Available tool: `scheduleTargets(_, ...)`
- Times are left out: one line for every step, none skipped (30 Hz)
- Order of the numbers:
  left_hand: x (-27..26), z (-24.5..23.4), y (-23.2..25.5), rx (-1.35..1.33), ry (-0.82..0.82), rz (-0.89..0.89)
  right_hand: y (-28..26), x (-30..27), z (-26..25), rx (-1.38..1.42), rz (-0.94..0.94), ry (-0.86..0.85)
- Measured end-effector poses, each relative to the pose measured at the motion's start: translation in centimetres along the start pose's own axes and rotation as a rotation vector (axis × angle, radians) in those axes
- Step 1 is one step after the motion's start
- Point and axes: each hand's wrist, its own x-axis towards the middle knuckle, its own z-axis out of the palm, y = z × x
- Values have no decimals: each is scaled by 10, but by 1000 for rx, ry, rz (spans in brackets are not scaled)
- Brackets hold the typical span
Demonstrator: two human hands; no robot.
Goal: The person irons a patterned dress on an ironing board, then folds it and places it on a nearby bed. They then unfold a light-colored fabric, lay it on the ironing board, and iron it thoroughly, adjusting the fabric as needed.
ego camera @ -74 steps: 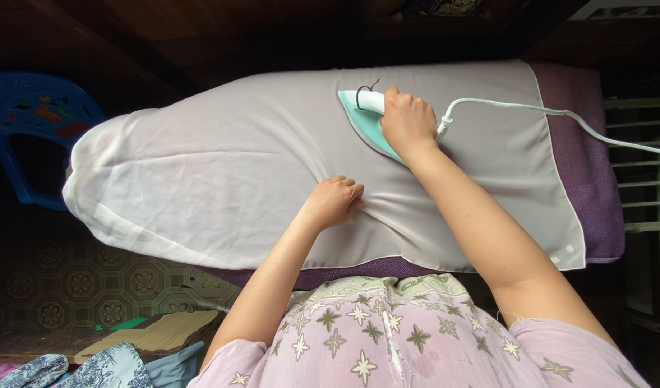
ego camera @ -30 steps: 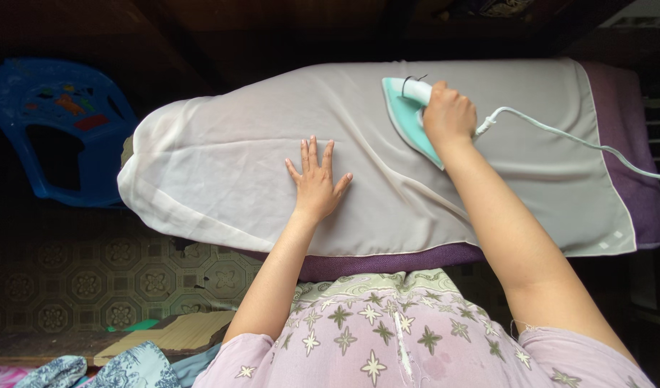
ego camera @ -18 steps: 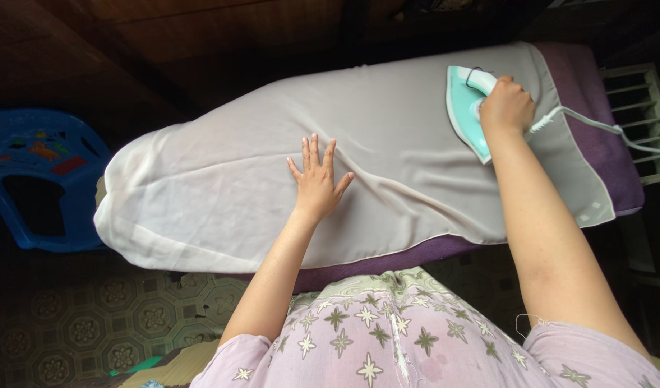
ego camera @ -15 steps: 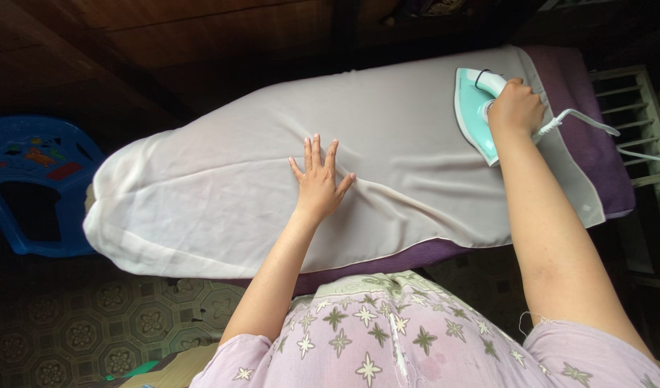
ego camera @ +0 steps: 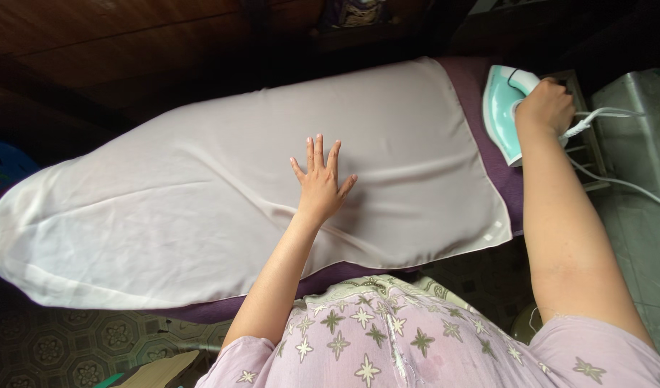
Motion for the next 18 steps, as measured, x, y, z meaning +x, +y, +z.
scheduleTargets(3,5,9,-5,4,4,15,7,5,-18,9,-7)
scheduleTargets(7,10,18,-11,12,8,28,15,10,-35,18,-10)
scheduleTargets(10,15,26,-6,13,12,42,19,15,-6,30,-3)
scheduleTargets(12,20,34,0,16,13,54,23,20,24,39,6)
scheduleTargets(15,25,41,6,20,15,64,27,24,54,49,14)
scheduleTargets(16,30,48,5,15,15,71,29,31,44,30,36)
scheduleTargets(17,35,54,3,10,15,74,30,38,34,10,58)
scheduleTargets(20,38,58,6,12,15,75,36,43,29,-10,87)
scheduleTargets(21,40,63,9,8,17,79,40,47,28,-4,84)
scheduleTargets(22,42,67,12,4,17,80,43,51,28,0,82)
scheduleTargets(22,43,70,16,1,16,81,45,56,28,3,79)
scheduleTargets(22,43,72,22,11,16,83,47,61,26,6,80)
scheduleTargets(20,44,72,28,21,15,85,47,67,24,9,80)
scheduleTargets(20,43,72,34,34,12,85,49,72,24,8,83)
scheduleTargets(20,43,72,32,39,4,87,50,78,23,1,60)
scheduleTargets(18,44,71,31,44,-4,91,49,83,22,-7,36)
scheduleTargets(16,44,71,29,48,-12,94,47,88,21,-15,12)
scheduleTargets(15,46,71,33,49,-15,95,44,92,43,-9,-7)
